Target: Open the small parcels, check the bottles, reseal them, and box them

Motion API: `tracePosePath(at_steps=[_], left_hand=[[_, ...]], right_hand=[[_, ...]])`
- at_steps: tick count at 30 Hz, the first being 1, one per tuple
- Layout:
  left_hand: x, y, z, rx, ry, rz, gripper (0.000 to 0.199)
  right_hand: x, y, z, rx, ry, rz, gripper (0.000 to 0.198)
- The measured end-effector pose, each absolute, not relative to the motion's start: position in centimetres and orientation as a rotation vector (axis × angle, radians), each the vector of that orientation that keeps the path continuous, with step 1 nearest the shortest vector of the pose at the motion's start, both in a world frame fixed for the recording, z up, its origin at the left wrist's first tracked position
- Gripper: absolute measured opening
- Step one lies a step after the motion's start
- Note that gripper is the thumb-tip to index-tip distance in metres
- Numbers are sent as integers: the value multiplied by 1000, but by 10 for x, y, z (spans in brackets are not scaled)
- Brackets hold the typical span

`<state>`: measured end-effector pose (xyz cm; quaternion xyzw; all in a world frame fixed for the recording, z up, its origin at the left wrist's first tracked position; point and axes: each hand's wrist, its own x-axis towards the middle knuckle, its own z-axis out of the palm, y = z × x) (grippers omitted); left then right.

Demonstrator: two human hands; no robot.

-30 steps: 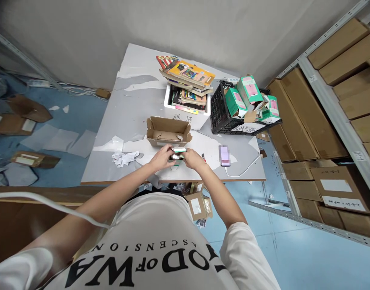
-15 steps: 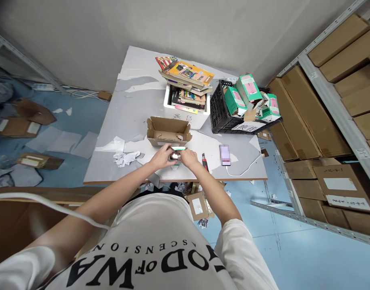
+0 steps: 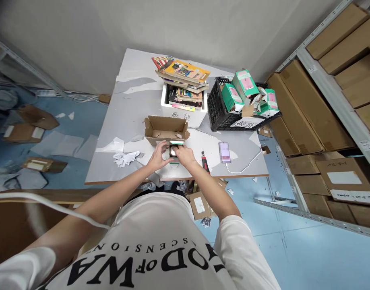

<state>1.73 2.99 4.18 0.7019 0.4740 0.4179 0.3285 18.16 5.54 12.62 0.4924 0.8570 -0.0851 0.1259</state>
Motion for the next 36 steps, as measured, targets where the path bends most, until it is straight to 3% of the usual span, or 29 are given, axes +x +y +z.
tracePosePath(at_steps=[2, 7, 11, 14, 16, 19, 21, 25, 36], left_hand=[[20, 22, 34, 1747, 1259, 1172, 76], [28, 13, 33, 2047, 1418, 1008, 34], [27, 14, 38, 2218, 1465, 876, 31], [25, 15, 38, 2213, 1442, 908, 29], [24, 16, 37, 2193, 1429, 932, 27], [23, 17, 35, 2183, 1406, 951, 24], [22, 18, 34, 2194, 1386, 961, 23], [18, 21, 33, 2148, 1381, 1023, 23], [16, 18, 18, 1787, 1423, 1099, 20]], right_hand=[[189, 52, 120, 1420, 2539, -258, 29], [212, 43, 90, 1569, 2832, -519, 22], [216, 28, 63, 2018, 3046, -1048, 28], [215, 24, 52, 2263, 3008, -1267, 24], [216, 30, 52, 2392, 2936, -1406, 31], [220, 51, 64, 2230, 2963, -1660, 62], [222, 67, 74, 1867, 3076, -1615, 65], [223, 82, 82, 1421, 3128, -1301, 42], [227, 67, 54, 1246, 3186, -750, 39]])
